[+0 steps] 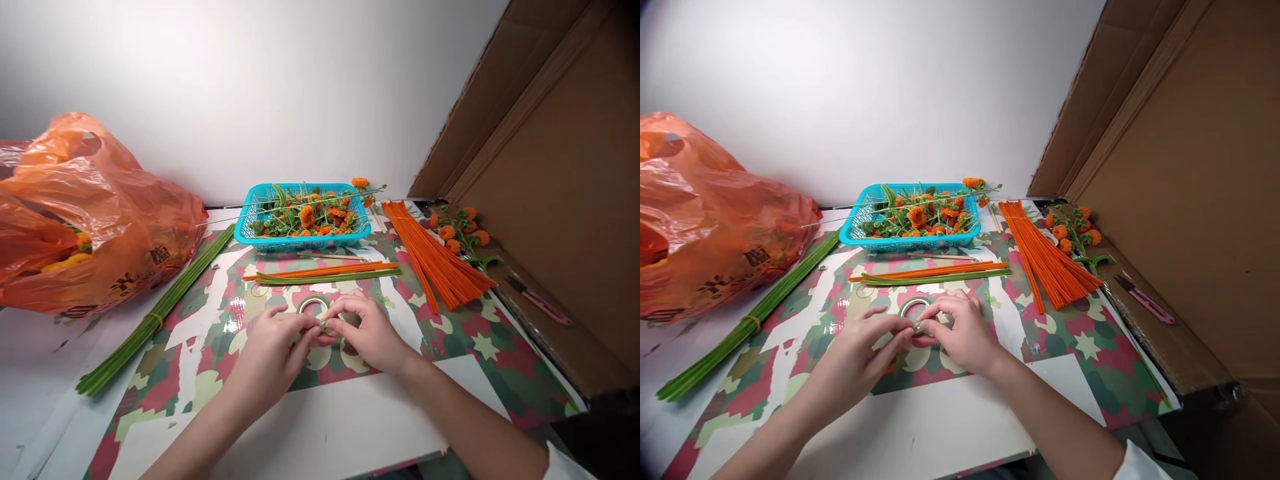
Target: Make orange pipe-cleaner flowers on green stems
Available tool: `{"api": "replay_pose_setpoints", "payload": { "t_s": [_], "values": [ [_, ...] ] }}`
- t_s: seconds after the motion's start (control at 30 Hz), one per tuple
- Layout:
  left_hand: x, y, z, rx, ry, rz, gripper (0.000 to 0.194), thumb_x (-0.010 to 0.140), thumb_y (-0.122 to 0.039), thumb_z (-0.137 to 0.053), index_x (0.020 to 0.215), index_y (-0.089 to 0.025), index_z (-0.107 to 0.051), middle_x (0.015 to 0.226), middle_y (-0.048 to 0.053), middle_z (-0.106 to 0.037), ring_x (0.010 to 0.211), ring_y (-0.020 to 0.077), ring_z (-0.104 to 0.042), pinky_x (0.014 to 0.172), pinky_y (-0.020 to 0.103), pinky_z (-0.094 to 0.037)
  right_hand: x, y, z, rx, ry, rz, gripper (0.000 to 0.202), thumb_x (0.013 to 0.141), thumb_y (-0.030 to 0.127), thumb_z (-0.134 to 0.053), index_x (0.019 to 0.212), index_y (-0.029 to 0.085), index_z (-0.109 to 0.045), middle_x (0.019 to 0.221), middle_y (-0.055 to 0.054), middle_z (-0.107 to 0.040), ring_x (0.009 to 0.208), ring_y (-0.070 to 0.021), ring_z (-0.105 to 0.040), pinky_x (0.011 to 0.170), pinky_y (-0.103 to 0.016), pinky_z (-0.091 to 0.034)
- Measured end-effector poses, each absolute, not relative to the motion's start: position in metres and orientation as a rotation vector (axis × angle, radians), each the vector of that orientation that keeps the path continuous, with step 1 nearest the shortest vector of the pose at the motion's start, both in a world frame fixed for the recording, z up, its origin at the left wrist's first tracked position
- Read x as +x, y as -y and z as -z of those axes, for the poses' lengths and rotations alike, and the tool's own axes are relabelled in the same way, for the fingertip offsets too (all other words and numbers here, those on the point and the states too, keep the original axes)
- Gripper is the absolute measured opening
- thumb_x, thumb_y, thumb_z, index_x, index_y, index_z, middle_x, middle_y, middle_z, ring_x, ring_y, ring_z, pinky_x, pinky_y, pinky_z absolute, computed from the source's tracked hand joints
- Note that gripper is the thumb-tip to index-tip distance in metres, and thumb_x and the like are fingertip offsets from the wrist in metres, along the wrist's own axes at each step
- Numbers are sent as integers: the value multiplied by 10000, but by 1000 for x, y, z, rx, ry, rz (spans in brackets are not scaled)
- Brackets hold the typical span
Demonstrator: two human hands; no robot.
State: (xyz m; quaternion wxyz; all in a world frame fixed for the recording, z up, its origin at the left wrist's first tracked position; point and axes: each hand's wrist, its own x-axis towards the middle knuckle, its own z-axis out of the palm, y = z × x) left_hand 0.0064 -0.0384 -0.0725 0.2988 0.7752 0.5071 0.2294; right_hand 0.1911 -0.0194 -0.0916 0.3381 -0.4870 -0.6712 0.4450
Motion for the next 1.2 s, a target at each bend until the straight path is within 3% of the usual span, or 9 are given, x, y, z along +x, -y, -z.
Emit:
{"api": "replay_pose_setpoints", "payload": {
  "t_s": [0.07,0.17,0.33,0.47,0.8,0.93,1.0,1.2],
  "values": [
    [1,37,70,1743,-1207,-457,358,924,-394,-424,695,-191,-609,676,19,-656,549,131,-541,580,266,-461,193,19,90,-1200,1773,-1229,95,810,205,-648,748,254,-701,778,-9,-652,926,-203,-529,868,-363,-419],
    [-5,35,68,1380,-945,-341,410,889,-490,-479,691,-158,-615,653,43,-636,539,118,-511,493,223,-414,195,19,88,-1068,1778,-1346,62,800,234,-671,742,241,-691,817,-21,-647,943,-203,-531,829,-344,-444],
    [1,37,66,1462,-1162,-437,341,850,-479,-552,781,-169,-677,716,39,-670,548,114,-513,471,207,-394,196,19,88,-1110,1777,-1317,99,831,245,-638,744,246,-684,802,-19,-636,939,-206,-540,839,-367,-440],
    [8,40,68,1779,-1341,-565,300,852,-414,-561,705,-187,-691,628,19,-647,575,134,-524,490,209,-386,192,21,88,-1206,1803,-1251,97,826,239,-643,743,253,-692,793,-14,-646,931,-208,-528,871,-388,-408],
    [0,36,68,1487,-1137,-333,407,905,-458,-461,718,-156,-659,656,26,-671,453,75,-388,418,188,-302,191,22,91,-1157,1874,-1166,105,831,201,-638,733,232,-659,766,9,-656,904,-185,-515,903,-376,-342],
    [0,37,65,1470,-1129,-350,395,886,-487,-481,792,-164,-687,770,56,-711,533,111,-503,466,199,-386,191,23,92,-1112,1940,-1095,117,842,192,-627,729,224,-629,785,24,-659,876,-166,-512,895,-376,-311],
    [1,38,66,1595,-1242,-434,348,855,-476,-540,755,-178,-689,730,37,-693,593,133,-545,505,203,-405,190,24,92,-1137,1966,-1057,128,846,187,-618,723,221,-621,775,29,-656,873,-165,-510,882,-380,-294],
    [2,36,72,1802,-1329,-413,350,909,-425,-451,715,-196,-632,629,-6,-627,546,119,-501,487,205,-362,187,24,91,-1246,1958,-1021,130,859,212,-620,737,239,-653,743,40,-670,876,-170,-508,878,-385,-262]
  ]
}}
